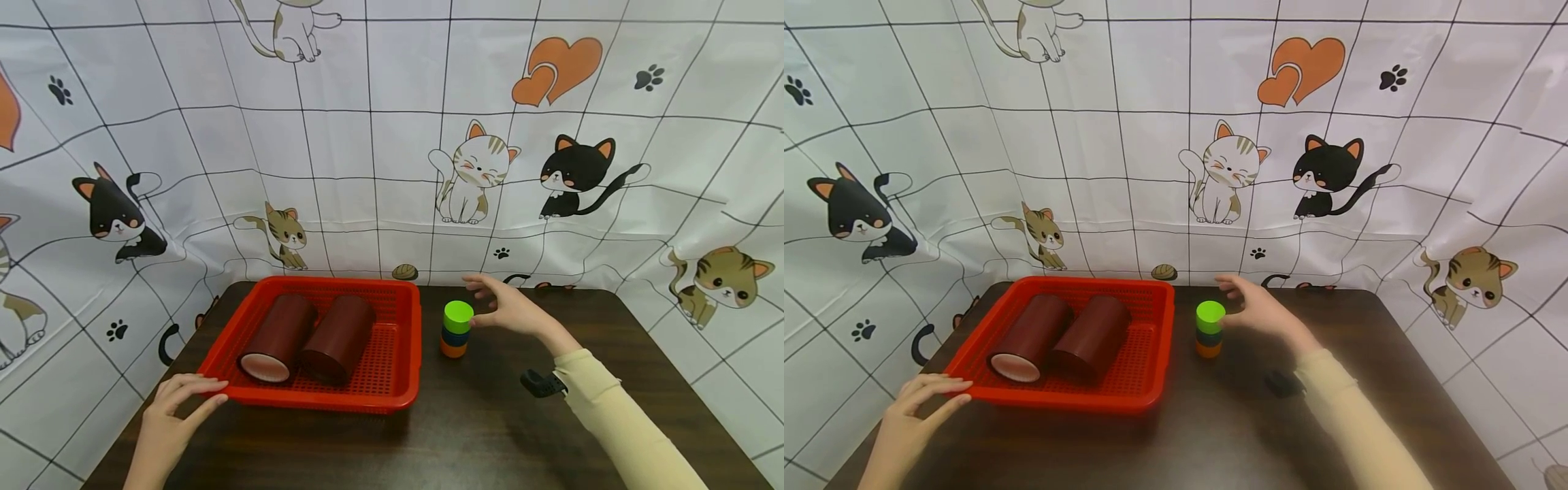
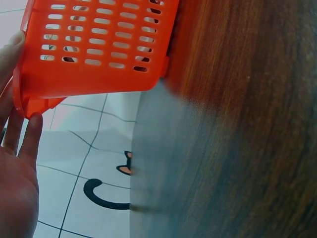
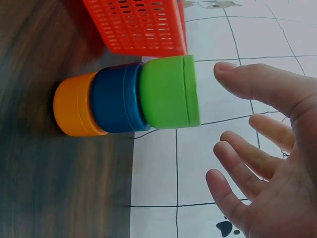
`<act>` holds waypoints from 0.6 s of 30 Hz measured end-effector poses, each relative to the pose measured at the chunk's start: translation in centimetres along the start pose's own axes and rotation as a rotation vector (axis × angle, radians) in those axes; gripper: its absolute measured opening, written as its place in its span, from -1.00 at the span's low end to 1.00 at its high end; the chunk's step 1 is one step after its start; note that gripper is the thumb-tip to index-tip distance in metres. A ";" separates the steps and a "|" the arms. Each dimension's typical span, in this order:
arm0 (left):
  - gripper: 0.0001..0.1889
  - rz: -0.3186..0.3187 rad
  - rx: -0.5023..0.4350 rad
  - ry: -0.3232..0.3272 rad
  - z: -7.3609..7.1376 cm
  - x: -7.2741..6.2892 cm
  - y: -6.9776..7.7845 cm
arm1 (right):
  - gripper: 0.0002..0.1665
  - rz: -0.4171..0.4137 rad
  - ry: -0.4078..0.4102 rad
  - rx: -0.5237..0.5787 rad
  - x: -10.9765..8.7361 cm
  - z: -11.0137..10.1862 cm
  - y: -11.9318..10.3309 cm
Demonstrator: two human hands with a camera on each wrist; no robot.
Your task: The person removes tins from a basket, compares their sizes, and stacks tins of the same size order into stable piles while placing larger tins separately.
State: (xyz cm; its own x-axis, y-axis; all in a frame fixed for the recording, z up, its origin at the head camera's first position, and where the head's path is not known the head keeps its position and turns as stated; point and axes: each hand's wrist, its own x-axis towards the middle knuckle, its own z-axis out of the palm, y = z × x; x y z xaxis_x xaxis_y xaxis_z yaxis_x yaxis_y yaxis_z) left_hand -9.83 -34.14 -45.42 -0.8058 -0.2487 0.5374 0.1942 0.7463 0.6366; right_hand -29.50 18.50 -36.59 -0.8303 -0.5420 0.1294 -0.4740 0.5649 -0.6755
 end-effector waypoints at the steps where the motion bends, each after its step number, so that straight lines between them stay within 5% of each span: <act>1: -0.70 -0.003 0.004 -0.001 0.0 0.0 0.0 | -0.02 -0.002 0.002 -0.001 0.0 -0.1 -0.1; 18: -0.67 0.023 -0.009 0.012 0.1 -0.1 -0.4 | -0.06 -0.020 -0.007 -0.014 0.3 -0.1 -0.5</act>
State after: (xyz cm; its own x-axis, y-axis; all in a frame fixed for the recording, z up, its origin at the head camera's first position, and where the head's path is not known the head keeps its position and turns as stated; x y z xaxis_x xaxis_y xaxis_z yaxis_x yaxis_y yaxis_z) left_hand -9.89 -34.35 -45.75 -0.7942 -0.2394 0.5585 0.2174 0.7464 0.6290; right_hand -29.51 18.12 -36.16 -0.8188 -0.5575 0.1372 -0.4942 0.5627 -0.6627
